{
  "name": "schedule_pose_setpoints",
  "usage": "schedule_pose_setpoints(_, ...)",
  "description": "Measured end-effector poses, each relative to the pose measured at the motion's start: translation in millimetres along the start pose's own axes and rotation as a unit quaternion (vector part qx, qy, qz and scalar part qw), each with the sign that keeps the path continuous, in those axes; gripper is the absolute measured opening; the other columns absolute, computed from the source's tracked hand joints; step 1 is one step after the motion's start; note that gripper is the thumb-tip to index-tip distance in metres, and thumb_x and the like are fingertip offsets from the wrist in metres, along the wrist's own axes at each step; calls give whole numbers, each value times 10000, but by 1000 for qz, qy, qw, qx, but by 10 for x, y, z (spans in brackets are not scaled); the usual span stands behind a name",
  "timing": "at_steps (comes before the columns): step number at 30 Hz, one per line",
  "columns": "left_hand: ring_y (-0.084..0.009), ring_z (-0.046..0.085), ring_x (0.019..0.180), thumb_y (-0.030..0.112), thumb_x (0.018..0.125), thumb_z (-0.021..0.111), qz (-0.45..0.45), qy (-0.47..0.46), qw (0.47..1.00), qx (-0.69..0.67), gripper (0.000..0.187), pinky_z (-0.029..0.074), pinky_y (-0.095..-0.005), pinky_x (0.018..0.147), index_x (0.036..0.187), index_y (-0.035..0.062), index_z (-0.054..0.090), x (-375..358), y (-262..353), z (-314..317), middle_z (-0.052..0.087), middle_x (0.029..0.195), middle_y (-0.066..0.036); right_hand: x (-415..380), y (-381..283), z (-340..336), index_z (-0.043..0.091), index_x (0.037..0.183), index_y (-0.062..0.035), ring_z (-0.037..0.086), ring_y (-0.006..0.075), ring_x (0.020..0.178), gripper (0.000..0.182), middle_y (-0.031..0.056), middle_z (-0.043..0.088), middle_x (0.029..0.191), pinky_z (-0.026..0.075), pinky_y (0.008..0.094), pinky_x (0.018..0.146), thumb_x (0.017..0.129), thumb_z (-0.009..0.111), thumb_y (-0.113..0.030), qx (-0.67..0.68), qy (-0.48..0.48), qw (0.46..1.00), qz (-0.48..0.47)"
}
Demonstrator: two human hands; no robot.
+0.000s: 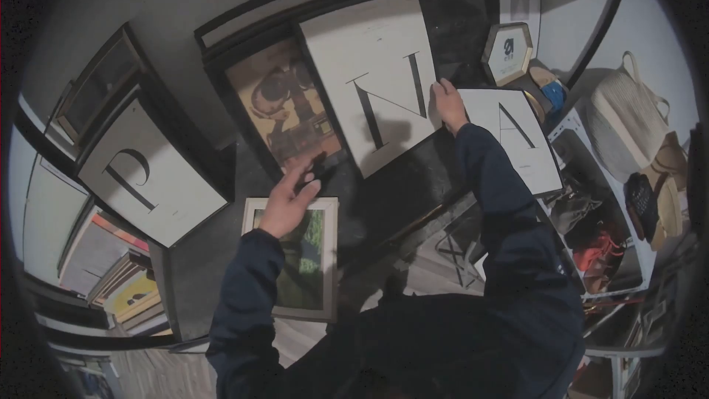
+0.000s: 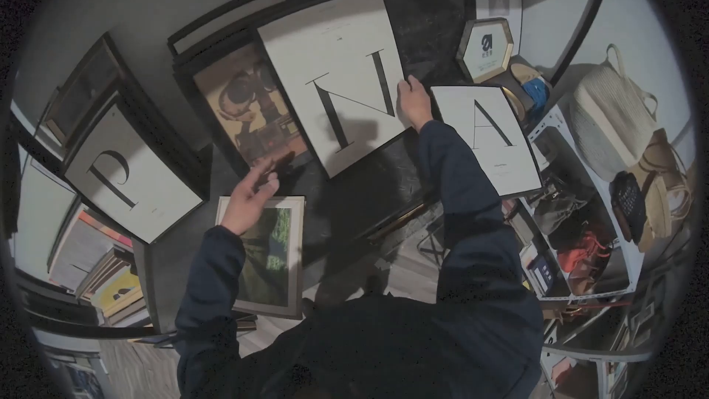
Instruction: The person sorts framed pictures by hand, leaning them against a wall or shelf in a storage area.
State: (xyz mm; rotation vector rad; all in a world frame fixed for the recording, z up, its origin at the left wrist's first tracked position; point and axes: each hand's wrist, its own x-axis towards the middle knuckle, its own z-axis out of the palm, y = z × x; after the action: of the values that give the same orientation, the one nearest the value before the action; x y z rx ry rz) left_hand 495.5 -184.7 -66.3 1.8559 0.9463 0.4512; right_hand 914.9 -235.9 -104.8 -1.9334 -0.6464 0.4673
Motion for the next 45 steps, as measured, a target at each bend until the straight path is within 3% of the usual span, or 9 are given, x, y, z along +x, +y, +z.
schedule_pose_setpoints(3, -321, 463, 1374, 448, 1038, 501, -34, 10, 999, 31, 610, 361, -397, 1130, 1575, 185, 378, 316, 151, 363, 430, 1569, -125, 134, 70, 1, 310, 1576, -93, 267, 328, 1521, 667, 134, 277, 1653, 210, 441, 1251, 1062, 292, -517, -5, -39, 999, 0)
schedule_pose_setpoints(8, -391, 366, 1455, 530, 1046, 421, -96, 56, 992, 56, 762, 294, -444, 1199, 1591, 32, 235, 782, 215, 739, 339, 1606, -212, 373, 255, -10, 317, 1561, -32, 292, 331, 1515, 731, 155, 311, 1634, 230, 408, 1248, 1057, 323, -562, 110, -73, 991, 14)
schedule_pose_setpoints(12, -406, 332, 1476, 580, 1032, 424, -101, 69, 992, 39, 837, 287, -457, 1207, 1588, -8, 210, 962, 69, 846, 316, 1607, -240, 487, 356, 18, 254, 1584, -35, 234, 322, 1538, 779, 157, 248, 1657, 187, 405, 1260, 1046, 322, -595, 117, -104, 988, 10)
schedule_pose_setpoints(15, -398, 352, 1468, 562, 1031, 454, -105, 78, 991, 38, 820, 294, -455, 1210, 1580, -8, 239, 950, 86, 853, 334, 1601, -234, 433, 291, 48, 202, 1601, -44, 171, 272, 1558, 758, 124, 179, 1684, 133, 379, 1268, 1059, 337, -556, 172, -110, 978, 46)
schedule_pose_setpoints(22, -394, 388, 1447, 536, 1024, 499, -82, 51, 995, 28, 775, 313, -462, 1199, 1552, -1, 317, 726, 280, 680, 377, 1580, -222, 326, 298, 48, 331, 1553, -12, 285, 271, 1510, 637, 125, 302, 1637, 183, 385, 1251, 1072, 421, -420, 260, -33, 964, 34)
schedule_pose_setpoints(27, -377, 352, 1465, 577, 1012, 495, -46, 80, 995, 28, 828, 286, -455, 1209, 1566, -2, 288, 287, 222, 119, 357, 1590, -213, -81, -74, 151, 444, 1476, 46, 455, 243, 1392, 587, 154, 474, 1521, 317, 333, 1191, 1073, 481, -379, 307, -33, 951, -25)
schedule_pose_setpoints(30, -373, 345, 1474, 533, 1015, 524, -11, 86, 996, 7, 786, 287, -453, 1211, 1544, -16, 335, 10, 232, -262, 356, 1594, -212, -651, -537, 126, 541, 1404, -8, 531, 258, 1327, 542, 135, 560, 1451, 408, 360, 1130, 1069, 462, -427, 295, -37, 954, -32)
schedule_pose_setpoints(36, -377, 279, 1501, 543, 1021, 517, -18, 126, 992, 3, 823, 264, -483, 1233, 1588, 19, 232, -829, 37, -1320, 256, 1637, -202, -1829, -1457, 624, 364, 1523, 23, 371, 286, 1468, 660, 163, 387, 1582, 290, 364, 1227, 1059, 492, -428, 255, -59, 962, -79)
schedule_pose_setpoints(45, -347, 285, 1514, 507, 1037, 496, -84, 279, 957, 4, 778, 213, -428, 1243, 1575, -9, 274, -1842, -875, -2784, 287, 1631, -206, -2771, -2080, 2435, 555, 1389, 4, 515, 182, 1308, 456, 102, 579, 1407, 366, 290, 1146, 1081, 495, -326, 321, -155, 924, -141)
